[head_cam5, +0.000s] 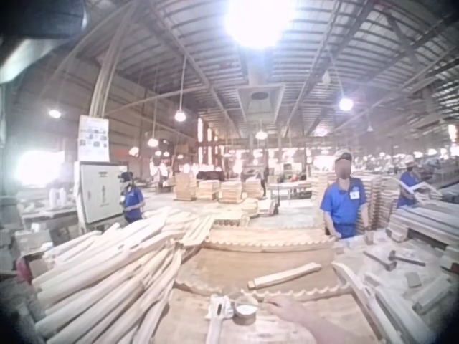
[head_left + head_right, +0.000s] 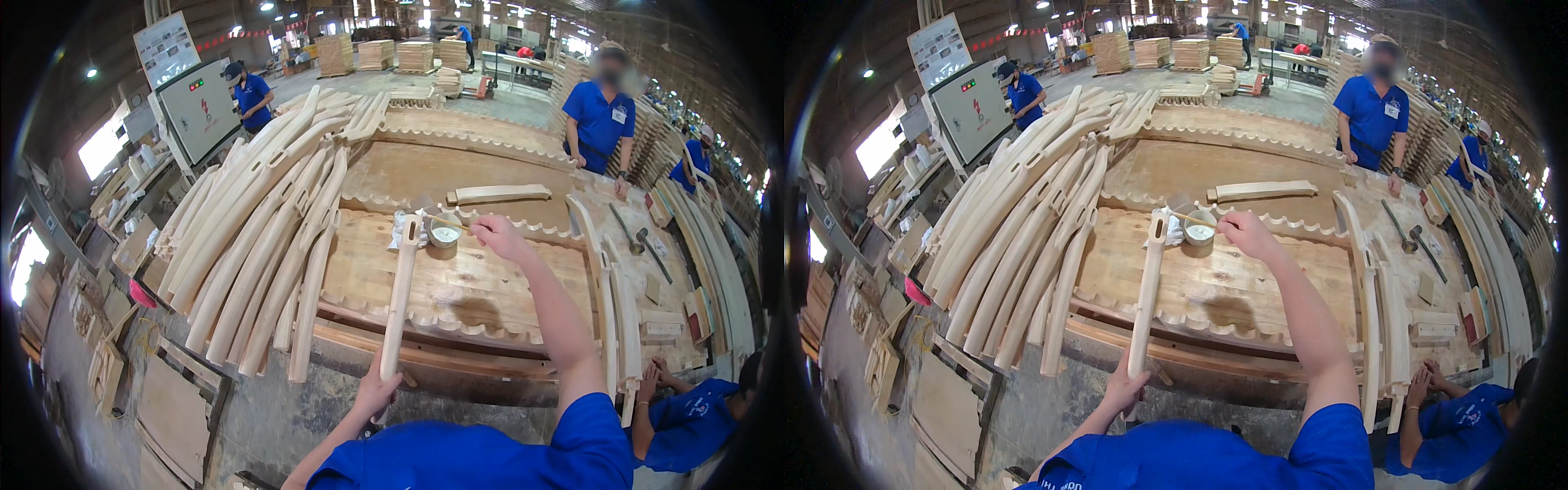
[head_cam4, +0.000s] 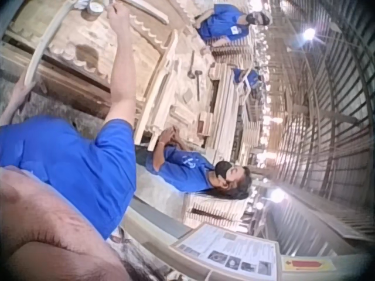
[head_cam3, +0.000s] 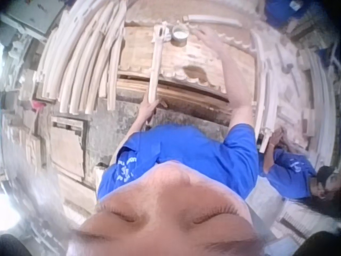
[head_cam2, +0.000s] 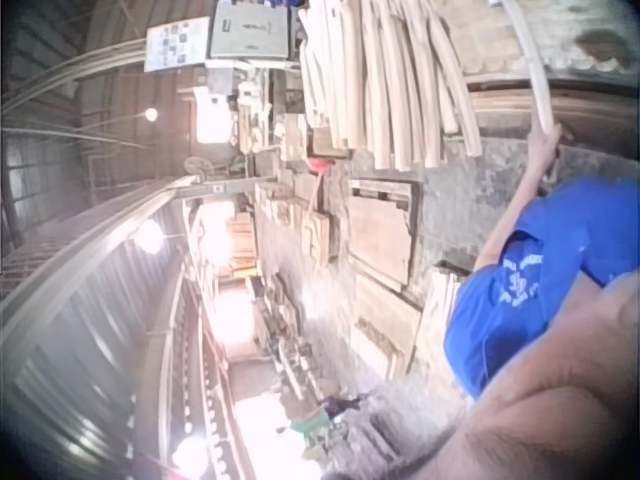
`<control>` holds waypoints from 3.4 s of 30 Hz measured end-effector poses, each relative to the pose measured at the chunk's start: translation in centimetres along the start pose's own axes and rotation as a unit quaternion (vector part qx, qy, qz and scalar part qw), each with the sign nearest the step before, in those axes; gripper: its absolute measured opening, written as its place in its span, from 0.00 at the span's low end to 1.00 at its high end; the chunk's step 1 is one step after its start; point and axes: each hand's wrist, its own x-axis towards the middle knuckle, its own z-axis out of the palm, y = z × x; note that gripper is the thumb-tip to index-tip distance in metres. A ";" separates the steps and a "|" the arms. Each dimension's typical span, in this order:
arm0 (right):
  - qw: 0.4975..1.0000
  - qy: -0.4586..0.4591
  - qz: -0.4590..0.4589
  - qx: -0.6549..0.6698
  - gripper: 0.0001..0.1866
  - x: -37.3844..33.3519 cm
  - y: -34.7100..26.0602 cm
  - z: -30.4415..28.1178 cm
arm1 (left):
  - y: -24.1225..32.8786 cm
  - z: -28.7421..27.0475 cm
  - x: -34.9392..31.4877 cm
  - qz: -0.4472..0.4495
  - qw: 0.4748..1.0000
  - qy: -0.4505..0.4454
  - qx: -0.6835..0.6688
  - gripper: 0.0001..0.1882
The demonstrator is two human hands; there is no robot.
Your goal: The person repeatedly picks up curved wooden chair legs, applies glue to the mortise holes using a small brush, and places them back on the workbench. The process is repeated for multiple pieces in a factory setting.
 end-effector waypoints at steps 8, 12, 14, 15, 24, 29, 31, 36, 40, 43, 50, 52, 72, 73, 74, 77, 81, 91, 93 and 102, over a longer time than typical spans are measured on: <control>0.998 -0.037 0.045 -0.034 0.13 0.6 -1.1 0.7 | 0.3 0.0 -0.3 0.006 1.000 -0.008 -0.010 0.38; 0.998 0.042 0.008 -0.054 0.10 0.4 -0.5 1.6 | -0.1 0.0 -0.1 0.017 1.000 -0.002 -0.004 0.38; 0.994 0.083 -0.019 -0.072 0.09 0.3 -0.3 2.2 | -0.2 0.0 -0.1 0.015 1.000 -0.001 -0.004 0.38; 0.992 0.098 -0.030 -0.077 0.09 0.2 -0.2 2.4 | -0.2 0.0 0.0 0.010 1.000 -0.001 -0.006 0.38; 0.966 0.219 -0.078 -0.117 0.06 -0.1 0.4 4.7 | 0.2 0.1 -0.2 -0.006 1.000 -0.002 -0.007 0.38; 0.958 0.239 -0.084 -0.136 0.04 -0.6 0.1 5.3 | -0.2 0.1 -0.2 0.002 1.000 0.003 -0.001 0.38; 0.958 0.238 -0.079 -0.139 0.04 -0.8 0.1 5.5 | -0.1 0.1 -0.2 -0.003 1.000 0.009 0.013 0.38; 0.960 0.201 -0.100 -0.166 0.04 -1.9 0.3 5.5 | 0.8 0.2 -0.3 -0.009 1.000 0.005 0.020 0.37; 0.971 0.168 -0.101 -0.135 0.05 -2.8 0.6 5.4 | 0.8 0.1 -0.4 -0.010 1.000 0.001 -0.003 0.37; 0.982 0.144 -0.070 -0.098 0.05 -2.6 0.6 4.8 | -0.2 0.1 -0.1 -0.006 1.000 0.018 0.014 0.38; 0.960 0.238 -0.046 -0.137 0.05 -1.1 1.0 4.4 | -0.2 0.3 0.1 -0.001 1.000 0.006 0.009 0.38; 0.956 0.242 -0.062 -0.155 0.05 -1.2 0.6 5.0 | -0.1 0.2 -0.2 -0.005 1.000 0.014 0.021 0.38; 0.958 0.214 -0.080 -0.174 0.04 -1.7 0.0 6.7 | 1.4 0.1 -0.6 -0.005 1.000 -0.003 -0.016 0.38; 0.958 0.205 -0.087 -0.181 0.04 -2.2 0.1 6.9 | 1.4 0.1 -0.8 -0.002 1.000 -0.003 -0.023 0.38; 0.961 0.197 -0.081 -0.176 0.04 -2.7 0.1 6.9 | 1.1 0.1 -0.7 -0.005 0.999 -0.005 -0.034 0.38; 0.965 0.195 -0.083 -0.156 0.04 -3.6 0.0 6.6 | 0.5 0.1 -0.3 -0.009 0.999 -0.011 -0.048 0.38; 0.943 0.266 -0.107 -0.169 0.05 -3.2 -0.3 6.5 | 0.3 0.4 -0.4 -0.005 1.000 0.000 -0.031 0.38; 0.964 0.260 -0.061 -0.011 0.02 -9.7 -1.1 4.9 | 1.6 1.4 -0.7 0.027 0.989 -0.030 -0.142 0.34; 0.926 0.340 0.020 0.161 0.01 -13.9 -0.4 3.7 | 3.4 2.2 -0.6 0.010 0.985 -0.101 -0.143 0.34; 0.757 0.616 0.044 0.211 0.04 -34.5 -1.7 -2.7 | 11.2 20.3 5.8 0.263 0.931 -0.240 -0.083 0.36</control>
